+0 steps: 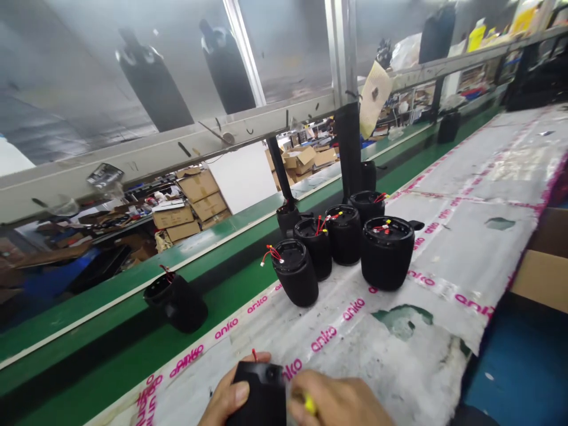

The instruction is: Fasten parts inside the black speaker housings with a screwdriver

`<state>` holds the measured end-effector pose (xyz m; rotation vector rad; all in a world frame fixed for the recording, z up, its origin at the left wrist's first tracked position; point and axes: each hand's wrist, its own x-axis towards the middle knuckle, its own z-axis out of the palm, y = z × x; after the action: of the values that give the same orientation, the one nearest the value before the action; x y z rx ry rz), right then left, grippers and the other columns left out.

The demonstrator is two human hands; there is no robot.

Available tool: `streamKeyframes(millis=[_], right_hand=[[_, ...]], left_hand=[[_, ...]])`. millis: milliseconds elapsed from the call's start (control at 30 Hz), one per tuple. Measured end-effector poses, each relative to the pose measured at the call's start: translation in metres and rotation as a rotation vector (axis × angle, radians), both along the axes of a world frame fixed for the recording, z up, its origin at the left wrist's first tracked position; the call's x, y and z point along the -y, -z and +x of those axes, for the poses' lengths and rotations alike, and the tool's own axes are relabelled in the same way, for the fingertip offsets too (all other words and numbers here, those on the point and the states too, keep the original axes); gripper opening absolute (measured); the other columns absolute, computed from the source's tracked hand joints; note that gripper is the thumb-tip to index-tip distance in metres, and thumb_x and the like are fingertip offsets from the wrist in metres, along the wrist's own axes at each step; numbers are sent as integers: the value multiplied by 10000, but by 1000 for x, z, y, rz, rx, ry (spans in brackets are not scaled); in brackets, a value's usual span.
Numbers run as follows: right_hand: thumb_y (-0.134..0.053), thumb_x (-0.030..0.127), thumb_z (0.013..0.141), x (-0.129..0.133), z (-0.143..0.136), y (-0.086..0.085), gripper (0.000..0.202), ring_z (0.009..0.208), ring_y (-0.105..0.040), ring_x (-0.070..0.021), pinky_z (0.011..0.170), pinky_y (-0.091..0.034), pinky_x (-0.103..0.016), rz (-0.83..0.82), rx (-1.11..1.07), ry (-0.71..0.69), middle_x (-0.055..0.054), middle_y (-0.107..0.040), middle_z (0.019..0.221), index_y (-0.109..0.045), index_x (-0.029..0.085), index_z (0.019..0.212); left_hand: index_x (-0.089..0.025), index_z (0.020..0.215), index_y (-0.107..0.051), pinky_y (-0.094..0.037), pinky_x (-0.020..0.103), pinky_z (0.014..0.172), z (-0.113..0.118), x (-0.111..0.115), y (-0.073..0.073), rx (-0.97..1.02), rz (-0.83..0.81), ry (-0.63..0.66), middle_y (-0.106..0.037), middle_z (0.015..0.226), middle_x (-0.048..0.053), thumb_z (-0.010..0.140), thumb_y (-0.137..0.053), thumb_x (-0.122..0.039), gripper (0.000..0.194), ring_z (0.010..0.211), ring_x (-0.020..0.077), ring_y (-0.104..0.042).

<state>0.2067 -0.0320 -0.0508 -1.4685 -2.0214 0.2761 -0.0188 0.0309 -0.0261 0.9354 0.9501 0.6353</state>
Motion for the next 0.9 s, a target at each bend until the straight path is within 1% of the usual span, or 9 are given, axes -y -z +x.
streamKeyframes(millis=[100, 200, 333, 433, 500, 633, 767, 833, 900], right_hand=[[-357, 414, 1080, 6, 11, -12, 309, 754, -753, -204, 634, -529, -289, -43, -300, 75, 20, -776, 912, -634, 293, 1147], [-443, 440, 1040, 3, 14, -21, 312, 898, -744, -232, 760, -544, -329, -139, -385, 28, -20, -770, 1054, -634, 285, 1232], [-506, 310, 990, -11, 7, -25, 282, 1067, -673, -224, 922, -492, -355, -152, -476, -116, -55, -696, 1189, -634, 244, 1232], [-525, 246, 974, -20, 2, -27, 105, 960, -643, -188, 856, -466, -316, -225, -567, -221, -8, -659, 1022, -630, 243, 983], [-546, 248, 964, -23, 1, -27, 113, 884, -616, -176, 796, -446, -299, -293, -585, -253, 16, -617, 909, -565, 238, 853], [-550, 331, 970, -21, 2, -26, 159, 757, -563, -164, 694, -424, -290, -437, -628, -241, 29, -557, 829, -518, 234, 848], [-510, 378, 983, -18, 0, -24, 192, 666, -518, -161, 609, -384, -284, -553, -676, -250, 41, -531, 709, -503, 240, 850], [-504, 376, 976, -16, -4, -27, 219, 690, -528, -176, 623, -372, -298, -497, -591, -161, 16, -567, 721, -492, 242, 802], [-519, 361, 955, -15, -10, -36, 229, 714, -543, -193, 637, -365, -315, -449, -480, -54, -12, -601, 750, -472, 245, 763]], left_hand=[[-142, 1367, -645, -486, 384, 977, -5, -2, 3, -17, 18, 18, -788, 1190, 159, 750, -773, -566, 759, 1098, 334, -695], [-168, 1359, -656, -490, 373, 973, -6, 0, 1, 15, 10, 44, -790, 1149, 123, 785, -765, -532, 689, 1087, 316, -695], [-191, 1318, -678, -508, 336, 915, -5, 4, 1, 96, -10, 59, -785, 1107, 96, 809, -762, -486, 595, 998, 264, -712], [-197, 1264, -701, -515, 340, 895, -3, 4, 3, 125, 10, 63, -778, 1131, 102, 754, -799, -504, 603, 1010, 275, -714], [-193, 1229, -710, -513, 371, 936, 0, 4, 5, 132, 27, 66, -770, 1171, 118, 713, -819, -526, 624, 1075, 308, -706], [-208, 1286, -673, -480, 470, 1041, 3, 1, 7, 72, 56, 77, -774, 1189, 125, 703, -786, -582, 702, 1105, 352, -709], [-231, 1362, -652, -333, 566, 1185, -6, 5, 1, -86, 206, 51, -703, 1354, 138, 747, -791, -594, 728, 1323, 423, -577], [-287, 1407, -632, -181, 557, 1262, -12, 14, -4, -317, 375, 9, -589, 1518, 109, 744, -855, -499, 731, 1478, 418, -409], [-342, 1468, -580, -166, 579, 1266, -15, 23, -11, -647, 548, 31, -491, 1612, 80, 703, -895, -388, 829, 1520, 437, -342]])
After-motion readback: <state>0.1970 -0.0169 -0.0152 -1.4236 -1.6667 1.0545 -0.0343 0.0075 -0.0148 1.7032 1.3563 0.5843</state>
